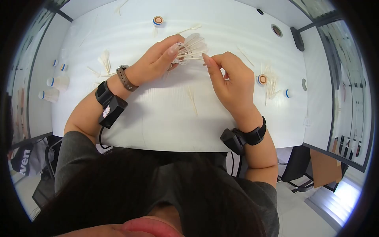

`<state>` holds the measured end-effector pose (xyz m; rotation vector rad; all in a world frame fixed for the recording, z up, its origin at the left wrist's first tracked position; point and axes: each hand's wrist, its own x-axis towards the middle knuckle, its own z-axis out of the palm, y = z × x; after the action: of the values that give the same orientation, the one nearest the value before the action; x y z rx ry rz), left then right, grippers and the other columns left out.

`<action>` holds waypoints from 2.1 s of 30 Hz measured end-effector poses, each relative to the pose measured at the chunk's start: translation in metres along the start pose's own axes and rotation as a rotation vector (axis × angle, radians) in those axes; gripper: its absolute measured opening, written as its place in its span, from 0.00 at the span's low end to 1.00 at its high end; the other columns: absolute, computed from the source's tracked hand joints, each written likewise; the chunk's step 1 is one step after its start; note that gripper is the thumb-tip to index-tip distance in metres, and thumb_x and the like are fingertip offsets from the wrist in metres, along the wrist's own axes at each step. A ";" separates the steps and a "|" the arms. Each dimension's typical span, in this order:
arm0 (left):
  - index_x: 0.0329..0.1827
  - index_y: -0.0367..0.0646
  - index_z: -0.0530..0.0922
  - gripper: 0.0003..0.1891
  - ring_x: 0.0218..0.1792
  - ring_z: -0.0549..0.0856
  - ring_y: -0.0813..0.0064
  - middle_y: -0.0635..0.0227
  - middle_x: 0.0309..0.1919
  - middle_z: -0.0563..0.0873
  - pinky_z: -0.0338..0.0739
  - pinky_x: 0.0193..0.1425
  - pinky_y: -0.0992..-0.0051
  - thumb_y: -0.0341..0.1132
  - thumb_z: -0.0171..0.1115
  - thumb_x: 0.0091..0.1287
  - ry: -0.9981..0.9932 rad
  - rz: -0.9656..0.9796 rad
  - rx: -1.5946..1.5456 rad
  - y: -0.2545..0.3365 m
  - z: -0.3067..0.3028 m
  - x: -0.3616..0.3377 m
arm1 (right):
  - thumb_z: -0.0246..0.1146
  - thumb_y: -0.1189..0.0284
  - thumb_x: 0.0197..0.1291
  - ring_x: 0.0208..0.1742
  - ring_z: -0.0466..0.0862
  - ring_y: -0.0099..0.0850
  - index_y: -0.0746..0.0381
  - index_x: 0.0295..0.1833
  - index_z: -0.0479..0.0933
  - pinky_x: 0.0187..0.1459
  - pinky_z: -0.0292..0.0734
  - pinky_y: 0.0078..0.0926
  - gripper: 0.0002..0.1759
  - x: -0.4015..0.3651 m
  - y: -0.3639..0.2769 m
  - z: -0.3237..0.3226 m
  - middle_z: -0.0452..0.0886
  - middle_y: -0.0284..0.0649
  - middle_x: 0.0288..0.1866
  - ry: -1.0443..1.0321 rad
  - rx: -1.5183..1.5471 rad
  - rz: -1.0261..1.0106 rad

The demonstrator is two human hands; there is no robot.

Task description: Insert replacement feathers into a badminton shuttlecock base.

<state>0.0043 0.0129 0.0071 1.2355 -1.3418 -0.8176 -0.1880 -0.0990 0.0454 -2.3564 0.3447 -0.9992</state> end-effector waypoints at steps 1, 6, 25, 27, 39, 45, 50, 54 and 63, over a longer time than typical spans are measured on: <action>0.47 0.42 0.75 0.22 0.26 0.70 0.83 0.75 0.23 0.73 0.68 0.32 0.77 0.54 0.47 0.79 0.006 -0.016 -0.008 0.001 0.001 -0.001 | 0.68 0.73 0.64 0.23 0.75 0.22 0.62 0.33 0.81 0.22 0.63 0.19 0.07 0.001 0.001 0.000 0.79 0.32 0.24 0.000 -0.016 -0.033; 0.46 0.40 0.75 0.21 0.27 0.74 0.82 0.72 0.26 0.74 0.71 0.35 0.78 0.51 0.44 0.80 -0.023 -0.037 -0.055 0.006 0.001 -0.002 | 0.69 0.74 0.63 0.22 0.75 0.21 0.62 0.32 0.82 0.22 0.62 0.18 0.06 0.000 0.003 0.000 0.79 0.32 0.22 0.006 -0.012 -0.033; 0.47 0.39 0.76 0.17 0.31 0.71 0.79 0.71 0.32 0.75 0.68 0.38 0.76 0.44 0.46 0.77 -0.110 -0.035 -0.070 0.001 -0.004 -0.001 | 0.71 0.76 0.59 0.18 0.74 0.26 0.64 0.28 0.82 0.21 0.64 0.22 0.08 -0.004 -0.004 0.007 0.80 0.35 0.20 -0.018 0.025 -0.055; 0.49 0.38 0.76 0.15 0.33 0.72 0.78 0.69 0.34 0.77 0.69 0.39 0.75 0.41 0.50 0.73 -0.114 -0.008 -0.087 0.000 -0.005 -0.001 | 0.71 0.76 0.59 0.18 0.74 0.26 0.64 0.28 0.81 0.21 0.64 0.22 0.08 -0.003 -0.005 0.009 0.80 0.35 0.20 -0.017 0.026 -0.047; 0.54 0.38 0.77 0.21 0.36 0.77 0.70 0.63 0.38 0.80 0.73 0.40 0.72 0.37 0.63 0.58 -0.119 0.187 0.123 -0.006 -0.001 -0.001 | 0.70 0.76 0.59 0.18 0.76 0.28 0.63 0.28 0.81 0.21 0.67 0.23 0.08 -0.007 -0.003 0.012 0.81 0.37 0.21 -0.022 -0.031 -0.064; 0.54 0.39 0.76 0.18 0.33 0.80 0.66 0.61 0.38 0.82 0.75 0.37 0.70 0.36 0.61 0.62 -0.112 0.161 0.264 -0.001 -0.001 0.000 | 0.68 0.72 0.65 0.20 0.77 0.20 0.64 0.32 0.83 0.22 0.63 0.19 0.09 -0.008 0.000 0.018 0.83 0.34 0.21 -0.049 0.102 0.152; 0.53 0.40 0.77 0.16 0.35 0.82 0.62 0.60 0.37 0.84 0.78 0.38 0.70 0.37 0.59 0.66 -0.074 0.189 0.271 -0.001 0.001 0.000 | 0.67 0.70 0.67 0.22 0.77 0.16 0.65 0.33 0.84 0.24 0.63 0.16 0.11 -0.008 0.001 0.018 0.83 0.33 0.21 -0.073 0.206 0.254; 0.52 0.41 0.78 0.15 0.35 0.83 0.60 0.58 0.38 0.85 0.78 0.38 0.69 0.38 0.59 0.66 -0.058 0.117 0.269 0.005 0.002 0.000 | 0.67 0.71 0.67 0.22 0.77 0.16 0.66 0.33 0.84 0.24 0.64 0.15 0.11 -0.005 0.002 0.017 0.83 0.32 0.21 -0.049 0.226 0.257; 0.47 0.42 0.78 0.12 0.32 0.83 0.57 0.59 0.33 0.84 0.77 0.37 0.65 0.37 0.57 0.64 0.010 0.173 0.421 0.004 0.002 0.001 | 0.65 0.75 0.67 0.23 0.77 0.16 0.66 0.34 0.82 0.25 0.66 0.15 0.08 -0.006 0.003 0.012 0.82 0.33 0.21 0.059 0.175 0.153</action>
<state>0.0018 0.0126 0.0108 1.4159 -1.6411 -0.4165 -0.1837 -0.0941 0.0337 -2.1134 0.4355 -0.9862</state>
